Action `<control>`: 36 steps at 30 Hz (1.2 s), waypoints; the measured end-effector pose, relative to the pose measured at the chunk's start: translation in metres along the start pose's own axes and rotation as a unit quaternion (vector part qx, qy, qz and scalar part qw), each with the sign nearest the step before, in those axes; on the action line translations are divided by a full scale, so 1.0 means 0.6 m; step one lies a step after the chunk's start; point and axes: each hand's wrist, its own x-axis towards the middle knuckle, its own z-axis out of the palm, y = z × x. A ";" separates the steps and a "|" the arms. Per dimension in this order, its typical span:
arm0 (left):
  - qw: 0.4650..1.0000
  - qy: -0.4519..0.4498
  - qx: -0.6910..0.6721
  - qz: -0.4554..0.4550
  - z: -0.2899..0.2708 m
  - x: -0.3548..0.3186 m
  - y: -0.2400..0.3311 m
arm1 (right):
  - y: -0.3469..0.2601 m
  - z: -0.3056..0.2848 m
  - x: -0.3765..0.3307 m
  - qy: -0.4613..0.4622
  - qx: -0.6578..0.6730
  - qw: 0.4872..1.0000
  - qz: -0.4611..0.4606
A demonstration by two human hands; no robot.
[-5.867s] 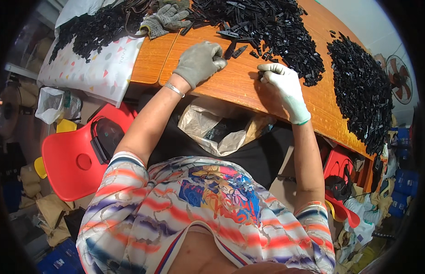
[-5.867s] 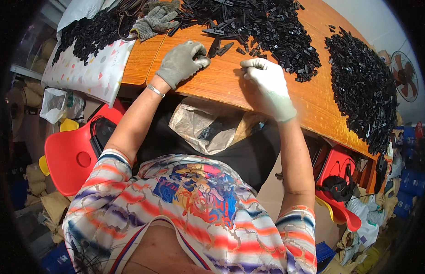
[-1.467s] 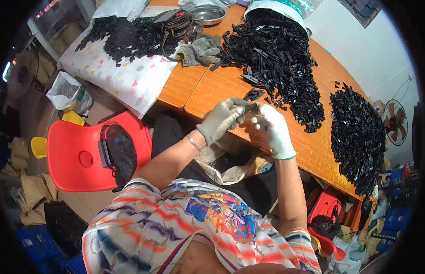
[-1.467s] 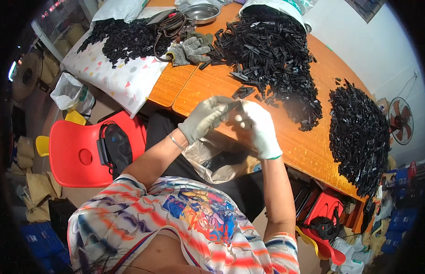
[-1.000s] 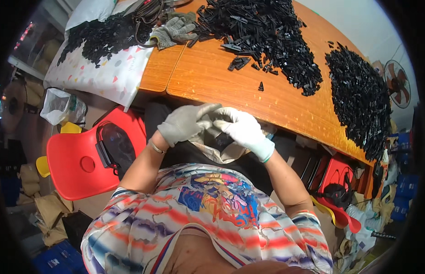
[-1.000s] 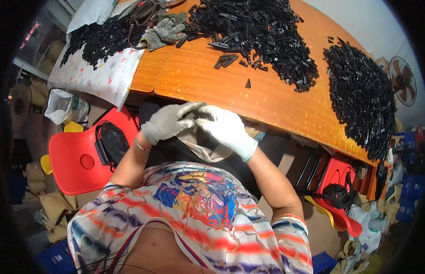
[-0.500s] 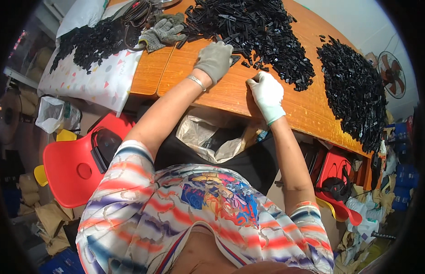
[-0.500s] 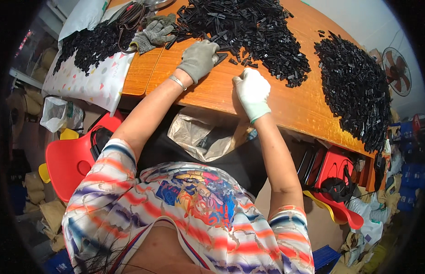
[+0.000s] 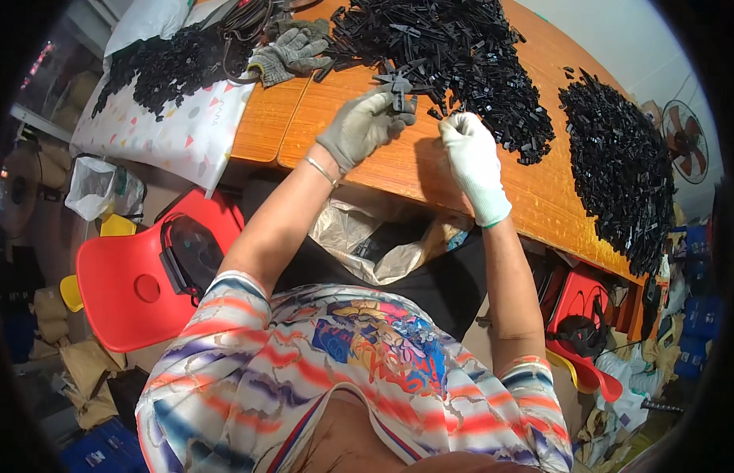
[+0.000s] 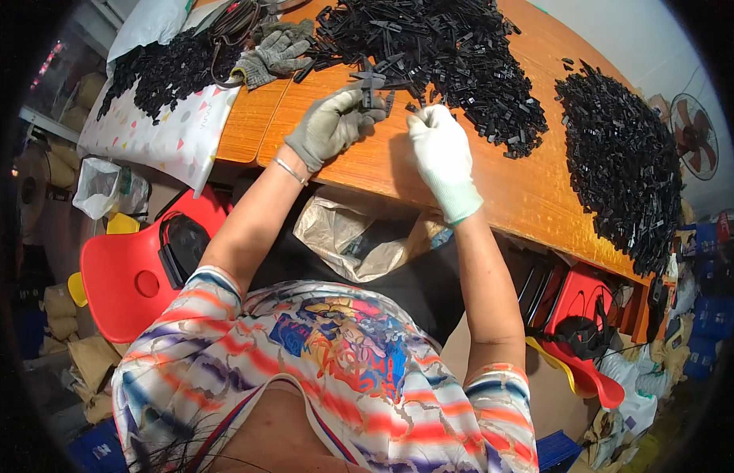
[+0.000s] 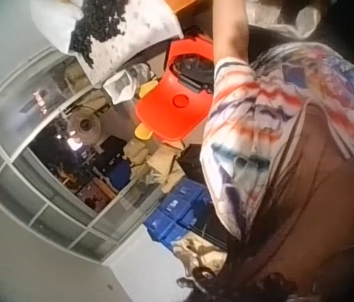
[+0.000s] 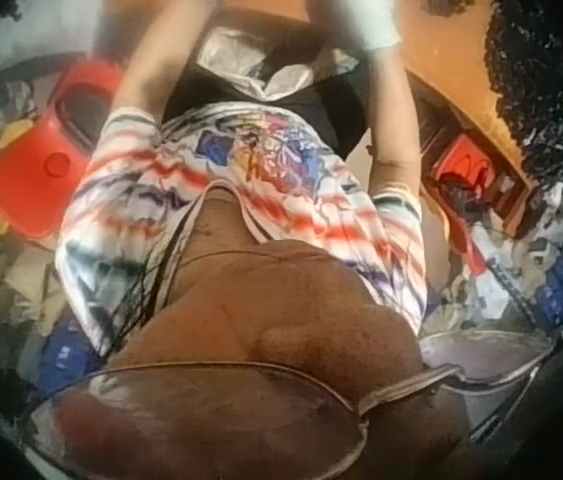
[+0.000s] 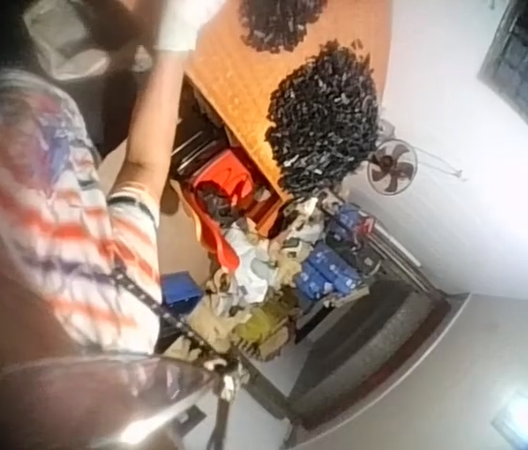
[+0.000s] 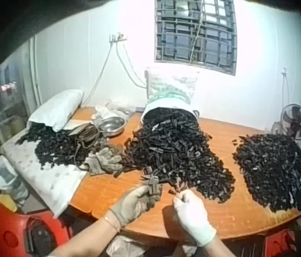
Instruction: Assembling small black plastic components by snapping them together on a workbench.
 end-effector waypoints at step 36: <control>0.975 0.056 0.199 0.076 0.053 -0.063 -0.014 | -0.082 0.051 0.003 0.024 0.231 0.971 -0.059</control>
